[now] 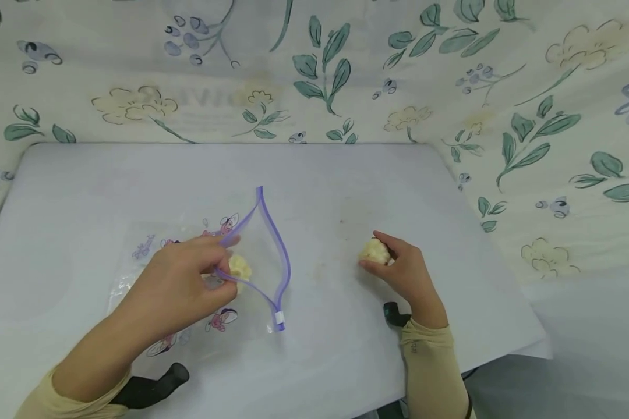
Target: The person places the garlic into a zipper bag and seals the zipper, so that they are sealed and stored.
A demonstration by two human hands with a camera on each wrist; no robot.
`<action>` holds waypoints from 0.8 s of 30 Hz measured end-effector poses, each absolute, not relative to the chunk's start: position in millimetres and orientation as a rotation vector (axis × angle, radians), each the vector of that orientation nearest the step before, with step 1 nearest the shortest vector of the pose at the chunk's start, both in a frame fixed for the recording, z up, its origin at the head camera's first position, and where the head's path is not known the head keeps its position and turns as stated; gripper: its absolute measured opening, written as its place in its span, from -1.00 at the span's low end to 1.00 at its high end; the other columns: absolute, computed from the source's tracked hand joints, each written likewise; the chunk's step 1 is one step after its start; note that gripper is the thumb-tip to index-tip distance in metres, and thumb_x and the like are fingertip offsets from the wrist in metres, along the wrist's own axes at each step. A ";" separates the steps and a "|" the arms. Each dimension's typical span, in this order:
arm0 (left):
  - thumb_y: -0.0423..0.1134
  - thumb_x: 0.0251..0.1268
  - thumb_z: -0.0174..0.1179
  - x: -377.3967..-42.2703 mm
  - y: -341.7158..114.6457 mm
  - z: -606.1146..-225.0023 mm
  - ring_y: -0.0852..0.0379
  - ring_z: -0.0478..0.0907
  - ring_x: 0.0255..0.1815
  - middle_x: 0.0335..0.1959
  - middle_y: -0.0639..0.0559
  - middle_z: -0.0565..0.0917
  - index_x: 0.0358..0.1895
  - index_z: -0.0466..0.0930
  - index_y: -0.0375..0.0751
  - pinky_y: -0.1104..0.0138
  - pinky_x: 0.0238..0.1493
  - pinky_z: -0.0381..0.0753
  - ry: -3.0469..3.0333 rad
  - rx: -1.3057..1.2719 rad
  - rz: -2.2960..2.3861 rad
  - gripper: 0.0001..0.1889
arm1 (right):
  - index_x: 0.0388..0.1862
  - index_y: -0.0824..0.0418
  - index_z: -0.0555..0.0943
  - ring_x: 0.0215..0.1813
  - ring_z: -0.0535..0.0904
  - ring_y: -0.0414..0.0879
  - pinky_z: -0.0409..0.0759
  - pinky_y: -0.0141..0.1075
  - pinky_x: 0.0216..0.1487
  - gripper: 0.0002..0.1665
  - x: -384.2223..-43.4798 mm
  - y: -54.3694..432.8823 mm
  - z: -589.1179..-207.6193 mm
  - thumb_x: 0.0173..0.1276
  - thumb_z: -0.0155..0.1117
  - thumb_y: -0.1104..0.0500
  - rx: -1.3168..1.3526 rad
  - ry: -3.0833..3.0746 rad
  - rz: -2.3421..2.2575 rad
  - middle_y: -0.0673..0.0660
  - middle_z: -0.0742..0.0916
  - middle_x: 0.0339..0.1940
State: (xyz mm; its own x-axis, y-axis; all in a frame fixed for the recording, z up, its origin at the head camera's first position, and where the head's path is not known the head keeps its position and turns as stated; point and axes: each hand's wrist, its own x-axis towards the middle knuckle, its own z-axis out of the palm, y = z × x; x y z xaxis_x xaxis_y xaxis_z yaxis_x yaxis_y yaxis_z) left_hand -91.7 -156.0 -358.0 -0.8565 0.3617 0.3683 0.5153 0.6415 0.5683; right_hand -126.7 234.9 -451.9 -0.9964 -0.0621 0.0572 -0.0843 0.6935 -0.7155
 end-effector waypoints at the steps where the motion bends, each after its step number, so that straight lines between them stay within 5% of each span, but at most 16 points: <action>1: -0.42 -0.24 0.31 -91.3 -156.8 -358.2 -0.02 0.77 -0.03 -0.04 0.01 0.81 -0.65 0.41 0.16 0.41 -0.44 0.42 -2.643 -0.712 -1.017 -0.67 | 0.38 0.21 0.52 0.16 0.66 -0.01 0.67 -0.10 0.08 -0.14 -126.0 231.2 -449.3 0.09 0.61 0.05 0.157 -2.856 1.209 0.15 0.69 0.25; 19: -0.39 -0.20 0.33 -89.7 -159.8 -356.3 -0.21 0.70 0.13 -0.07 -0.03 0.81 -0.66 0.43 0.10 0.33 -0.38 0.51 -2.684 -0.715 -1.011 -0.71 | 0.31 0.23 0.57 0.09 0.69 -0.08 0.66 -0.23 0.14 -0.21 -120.3 179.7 -403.7 0.05 0.62 0.22 0.627 -2.621 1.301 0.13 0.75 0.13; 24: -0.39 -0.18 0.34 -90.5 -160.2 -354.8 -0.23 0.68 0.15 -0.06 -0.07 0.80 -0.66 0.44 0.07 0.09 -0.14 0.70 -2.684 -0.731 -1.033 -0.72 | 0.27 0.27 0.59 0.07 0.71 -0.07 0.67 -0.28 0.11 -0.23 -122.1 168.0 -392.1 0.02 0.63 0.24 0.697 -2.579 1.302 0.14 0.76 0.09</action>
